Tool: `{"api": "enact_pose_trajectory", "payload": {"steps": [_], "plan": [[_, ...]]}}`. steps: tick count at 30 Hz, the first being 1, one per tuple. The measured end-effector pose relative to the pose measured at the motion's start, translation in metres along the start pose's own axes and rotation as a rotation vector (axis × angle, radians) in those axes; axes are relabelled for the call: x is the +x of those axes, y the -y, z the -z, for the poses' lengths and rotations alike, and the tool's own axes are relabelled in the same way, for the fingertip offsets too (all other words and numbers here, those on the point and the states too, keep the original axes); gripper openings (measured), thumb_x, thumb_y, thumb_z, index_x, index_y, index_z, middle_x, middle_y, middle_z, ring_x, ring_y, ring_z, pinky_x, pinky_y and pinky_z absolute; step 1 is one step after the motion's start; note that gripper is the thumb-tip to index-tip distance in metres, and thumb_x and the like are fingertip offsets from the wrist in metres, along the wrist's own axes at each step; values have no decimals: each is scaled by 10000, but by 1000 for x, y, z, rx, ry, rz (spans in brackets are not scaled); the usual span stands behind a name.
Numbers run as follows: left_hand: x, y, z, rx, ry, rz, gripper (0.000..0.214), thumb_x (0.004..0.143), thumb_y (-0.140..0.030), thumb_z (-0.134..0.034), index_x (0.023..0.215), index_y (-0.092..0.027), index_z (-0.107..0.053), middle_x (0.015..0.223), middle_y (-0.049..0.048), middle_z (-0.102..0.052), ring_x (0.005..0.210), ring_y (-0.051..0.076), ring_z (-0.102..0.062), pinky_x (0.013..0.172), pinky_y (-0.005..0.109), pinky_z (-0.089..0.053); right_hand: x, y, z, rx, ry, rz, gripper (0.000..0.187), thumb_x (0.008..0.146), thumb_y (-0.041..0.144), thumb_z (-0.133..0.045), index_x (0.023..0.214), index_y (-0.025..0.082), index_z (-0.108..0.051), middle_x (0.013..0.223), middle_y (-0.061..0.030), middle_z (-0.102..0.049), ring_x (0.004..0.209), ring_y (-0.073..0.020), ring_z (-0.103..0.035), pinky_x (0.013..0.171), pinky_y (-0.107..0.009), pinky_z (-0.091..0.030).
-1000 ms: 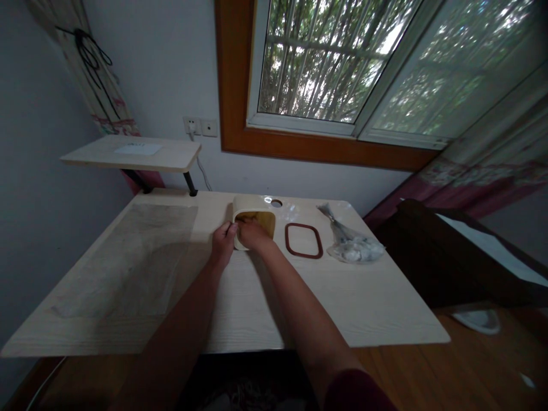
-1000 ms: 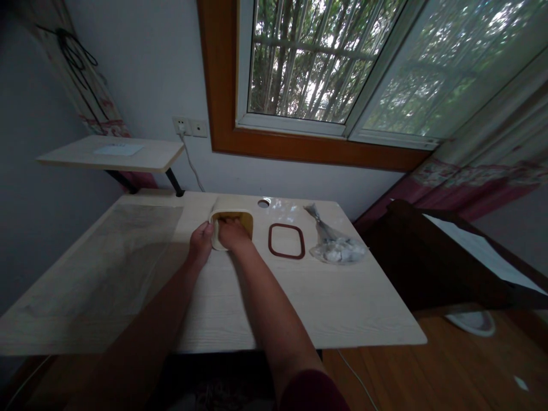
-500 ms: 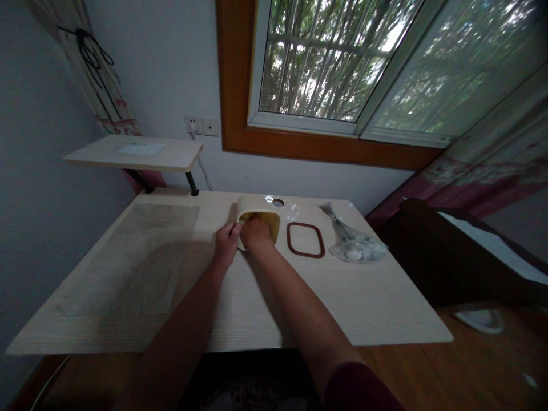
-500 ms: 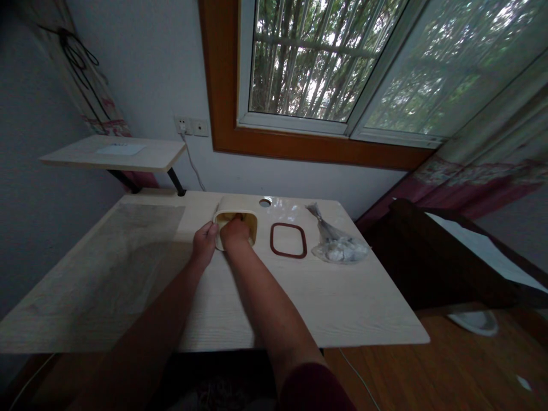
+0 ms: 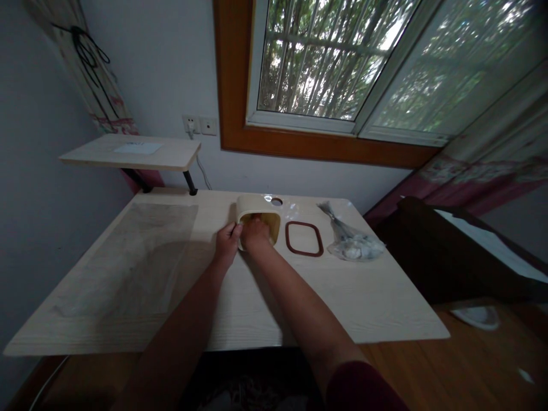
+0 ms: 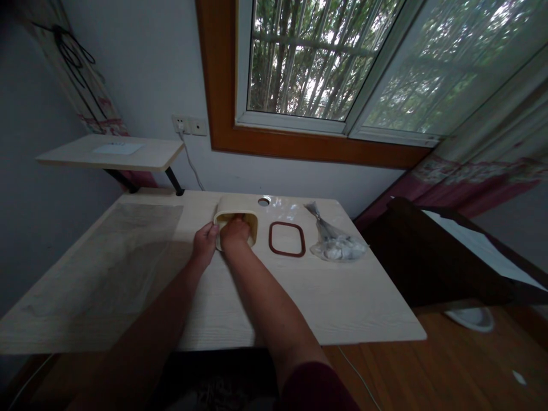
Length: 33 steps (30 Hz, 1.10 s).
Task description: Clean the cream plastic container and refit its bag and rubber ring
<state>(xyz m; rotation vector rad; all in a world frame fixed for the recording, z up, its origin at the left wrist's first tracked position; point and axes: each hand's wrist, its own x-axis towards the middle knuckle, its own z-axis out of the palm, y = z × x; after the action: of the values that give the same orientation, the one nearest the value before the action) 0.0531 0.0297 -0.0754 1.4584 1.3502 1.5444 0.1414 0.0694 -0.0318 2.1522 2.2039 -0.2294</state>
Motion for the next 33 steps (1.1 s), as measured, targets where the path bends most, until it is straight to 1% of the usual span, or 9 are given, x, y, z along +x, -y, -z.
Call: {"api": "enact_pose_trajectory", "payload": {"steps": [6,12,15,19,22,26,30,33], "plan": [[1,1,0,8,-10,6,353,877,-424,-513,618,-200,-425,590,-43,-394,595,124,-396,560,247,-300,0,-1,0,-6,-23,16,401,1005,199,-388,1260,22,-642,1234,-313,-635,1151,-312,-653,900,-392,-539],[2,-2,0,12,-31,3,351,878,-431,-502,623,-201,-429,600,-43,-402,597,121,-392,568,245,-305,-1,4,5,-3,-7,2,426,1018,233,-372,1245,1,-649,1227,-331,-629,1107,-304,-678,855,-357,-558],[2,-2,0,12,-34,2,345,878,-427,-499,626,-200,-437,602,-43,-404,600,122,-392,572,245,-307,-1,4,5,-1,14,2,418,1016,231,-383,1249,13,-652,1234,-323,-630,1100,-303,-682,848,-352,-563],[2,-1,0,15,-15,-1,363,875,-433,-503,613,-204,-399,589,-48,-367,589,119,-371,564,248,-293,-1,1,3,2,40,40,405,1003,211,-401,1247,17,-660,1256,-311,-627,1130,-304,-664,890,-366,-550],[1,-1,0,7,-4,11,362,874,-438,-505,619,-205,-395,597,-47,-367,593,120,-371,564,247,-292,-1,-2,3,-1,46,61,408,999,203,-393,1240,28,-672,1302,-301,-605,1153,-318,-648,901,-388,-544],[1,-2,0,5,-1,22,360,879,-453,-498,633,-205,-412,605,-46,-377,597,122,-377,563,247,-295,0,-3,4,3,45,69,422,1005,220,-372,1224,47,-689,1322,-289,-597,1138,-320,-654,886,-388,-546],[0,-2,1,-4,-1,31,359,882,-463,-496,644,-203,-430,611,-44,-396,602,124,-393,565,246,-306,-2,-4,4,18,19,55,428,1005,224,-362,1209,45,-693,1265,-285,-630,1101,-313,-669,870,-373,-544],[1,-2,2,-22,4,36,354,881,-467,-493,652,-202,-448,618,-42,-414,611,126,-406,573,244,-319,-5,-3,3,33,-31,57,435,1010,228,-344,1205,50,-691,1248,-275,-633,1109,-305,-654,870,-360,-534]]}}
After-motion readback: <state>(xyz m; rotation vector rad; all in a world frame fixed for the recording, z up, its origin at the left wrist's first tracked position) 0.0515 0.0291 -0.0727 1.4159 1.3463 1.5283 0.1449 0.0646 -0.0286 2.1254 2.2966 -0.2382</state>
